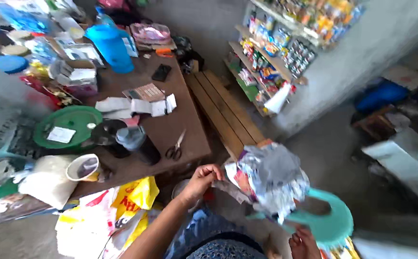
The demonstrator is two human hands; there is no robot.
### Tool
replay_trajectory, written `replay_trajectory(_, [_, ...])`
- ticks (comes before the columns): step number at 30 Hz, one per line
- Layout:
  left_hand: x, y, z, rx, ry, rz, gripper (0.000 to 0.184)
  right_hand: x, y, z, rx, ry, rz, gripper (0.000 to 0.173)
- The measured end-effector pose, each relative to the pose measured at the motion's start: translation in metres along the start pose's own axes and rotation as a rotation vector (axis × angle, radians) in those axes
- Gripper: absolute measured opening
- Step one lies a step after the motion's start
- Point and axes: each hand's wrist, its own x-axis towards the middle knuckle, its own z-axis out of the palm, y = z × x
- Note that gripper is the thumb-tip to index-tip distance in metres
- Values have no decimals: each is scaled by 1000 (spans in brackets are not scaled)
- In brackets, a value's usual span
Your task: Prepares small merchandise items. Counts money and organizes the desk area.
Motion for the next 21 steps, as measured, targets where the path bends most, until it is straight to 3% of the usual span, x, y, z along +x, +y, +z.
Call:
replay_trajectory(4, [83,10,-20,237,358,10,21,108,-25,77,-308,-138,14,22])
replay_trajectory(7, [82,2,-54,324,403,23,20,169,-40,139,-426,-240,-31,19])
replay_trajectory(10, [54,1,-76,335,576,-73,19,217,-42,221,-522,-370,-97,14])
replay_trajectory(13, [32,-1,-86,368,817,-66,21,247,-36,320,-639,-672,-168,25])
replay_trajectory(17, [20,-7,-84,377,1025,61,21,249,-12,464,-786,-1261,-301,27])
replay_trajectory(21, [28,-25,-72,342,1178,94,21,256,53,594,-1128,-1742,-685,31])
